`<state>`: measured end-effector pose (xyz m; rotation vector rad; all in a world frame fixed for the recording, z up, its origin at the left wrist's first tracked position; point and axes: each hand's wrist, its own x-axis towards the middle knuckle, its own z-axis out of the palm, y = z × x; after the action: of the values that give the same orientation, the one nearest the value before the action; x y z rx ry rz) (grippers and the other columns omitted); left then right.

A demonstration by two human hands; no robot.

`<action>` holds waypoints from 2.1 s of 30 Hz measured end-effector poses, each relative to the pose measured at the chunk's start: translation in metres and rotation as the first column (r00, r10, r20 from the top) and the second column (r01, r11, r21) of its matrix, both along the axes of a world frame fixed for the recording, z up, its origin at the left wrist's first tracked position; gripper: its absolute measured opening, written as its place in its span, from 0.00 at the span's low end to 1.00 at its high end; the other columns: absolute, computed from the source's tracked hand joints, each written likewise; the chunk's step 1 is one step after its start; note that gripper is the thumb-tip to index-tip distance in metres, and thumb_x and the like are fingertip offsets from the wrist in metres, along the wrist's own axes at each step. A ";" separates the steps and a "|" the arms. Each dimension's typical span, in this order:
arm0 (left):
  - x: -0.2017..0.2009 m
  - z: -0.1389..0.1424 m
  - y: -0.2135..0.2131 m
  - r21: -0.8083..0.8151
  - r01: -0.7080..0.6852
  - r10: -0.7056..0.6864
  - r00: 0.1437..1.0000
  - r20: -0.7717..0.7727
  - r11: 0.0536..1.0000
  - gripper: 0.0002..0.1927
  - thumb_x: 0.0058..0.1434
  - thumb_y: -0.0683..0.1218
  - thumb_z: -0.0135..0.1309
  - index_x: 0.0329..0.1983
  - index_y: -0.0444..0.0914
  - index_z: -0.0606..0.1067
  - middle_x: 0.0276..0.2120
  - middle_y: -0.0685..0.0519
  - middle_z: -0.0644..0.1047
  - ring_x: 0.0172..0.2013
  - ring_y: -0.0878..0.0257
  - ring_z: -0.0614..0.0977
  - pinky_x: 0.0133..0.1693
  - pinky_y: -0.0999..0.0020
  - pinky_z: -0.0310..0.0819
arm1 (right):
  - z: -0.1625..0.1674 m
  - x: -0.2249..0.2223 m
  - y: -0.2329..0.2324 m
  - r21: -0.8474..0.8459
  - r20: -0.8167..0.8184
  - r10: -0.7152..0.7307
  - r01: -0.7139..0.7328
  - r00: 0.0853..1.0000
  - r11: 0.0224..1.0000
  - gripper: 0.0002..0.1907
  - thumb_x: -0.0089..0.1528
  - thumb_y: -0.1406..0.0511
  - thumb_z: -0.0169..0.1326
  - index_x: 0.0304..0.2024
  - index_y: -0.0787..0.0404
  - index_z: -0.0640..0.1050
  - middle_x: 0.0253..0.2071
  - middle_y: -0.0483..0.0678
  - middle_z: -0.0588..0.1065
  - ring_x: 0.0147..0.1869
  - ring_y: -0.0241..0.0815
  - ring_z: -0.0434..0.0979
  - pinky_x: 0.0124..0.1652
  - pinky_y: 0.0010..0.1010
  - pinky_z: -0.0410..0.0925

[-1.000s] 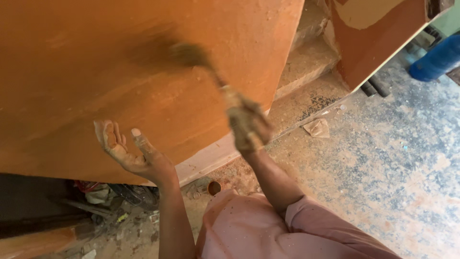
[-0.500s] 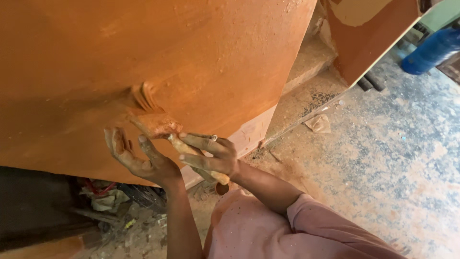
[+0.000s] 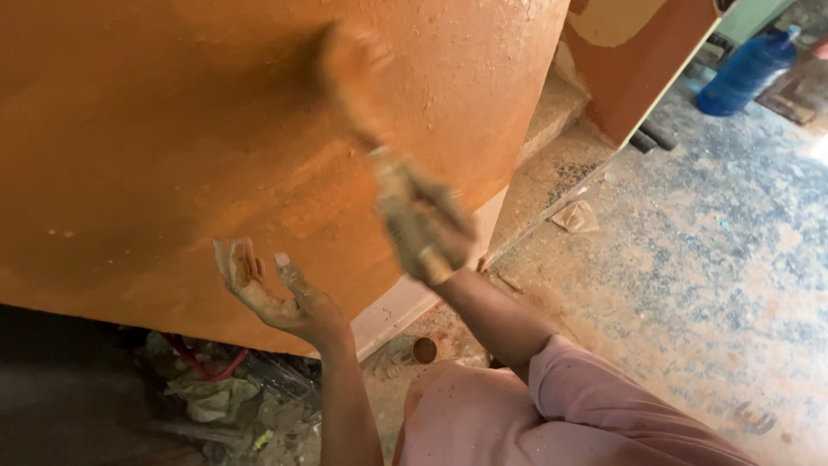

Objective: The person paints a wooden door frame and adjacent wall with orange paint using a brush. They repeatedly dip the brush into a small container on the floor to reload paint and continue applying it to the vertical frame and lower wall area.

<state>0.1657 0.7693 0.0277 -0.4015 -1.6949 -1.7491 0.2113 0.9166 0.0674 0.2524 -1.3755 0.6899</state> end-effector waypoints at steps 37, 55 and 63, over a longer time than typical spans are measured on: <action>0.016 0.018 0.130 -0.096 -0.007 0.005 1.000 -0.018 0.995 0.25 0.77 0.50 0.48 0.71 0.31 0.62 0.72 0.41 0.60 0.71 0.49 0.69 0.73 0.52 0.66 | 0.001 0.022 0.176 -0.125 -0.009 -0.268 0.265 0.963 0.956 0.09 0.68 0.69 0.62 0.51 0.63 0.80 0.48 0.59 0.80 0.45 0.45 0.85 0.38 0.32 0.80; 0.036 0.028 0.204 -0.153 -0.011 0.001 0.998 -0.065 0.988 0.22 0.78 0.46 0.48 0.69 0.28 0.64 0.74 0.40 0.58 0.73 0.49 0.67 0.71 0.53 0.65 | 0.024 0.027 0.317 0.122 -0.224 -0.427 0.459 0.876 0.880 0.05 0.68 0.74 0.63 0.46 0.63 0.82 0.43 0.54 0.82 0.45 0.46 0.86 0.40 0.33 0.80; 0.039 0.032 0.231 -0.147 0.017 -0.028 0.997 -0.072 0.989 0.24 0.77 0.48 0.49 0.69 0.28 0.65 0.74 0.40 0.59 0.72 0.50 0.68 0.70 0.54 0.69 | 0.036 0.023 0.343 -0.005 -0.136 -0.480 0.484 0.867 0.875 0.03 0.67 0.71 0.63 0.43 0.66 0.82 0.45 0.55 0.81 0.45 0.47 0.86 0.39 0.33 0.83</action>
<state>0.2043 0.9999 0.0594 -0.5458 -1.7773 -1.6105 0.2347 1.2595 0.1031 -0.0288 -1.2521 0.2279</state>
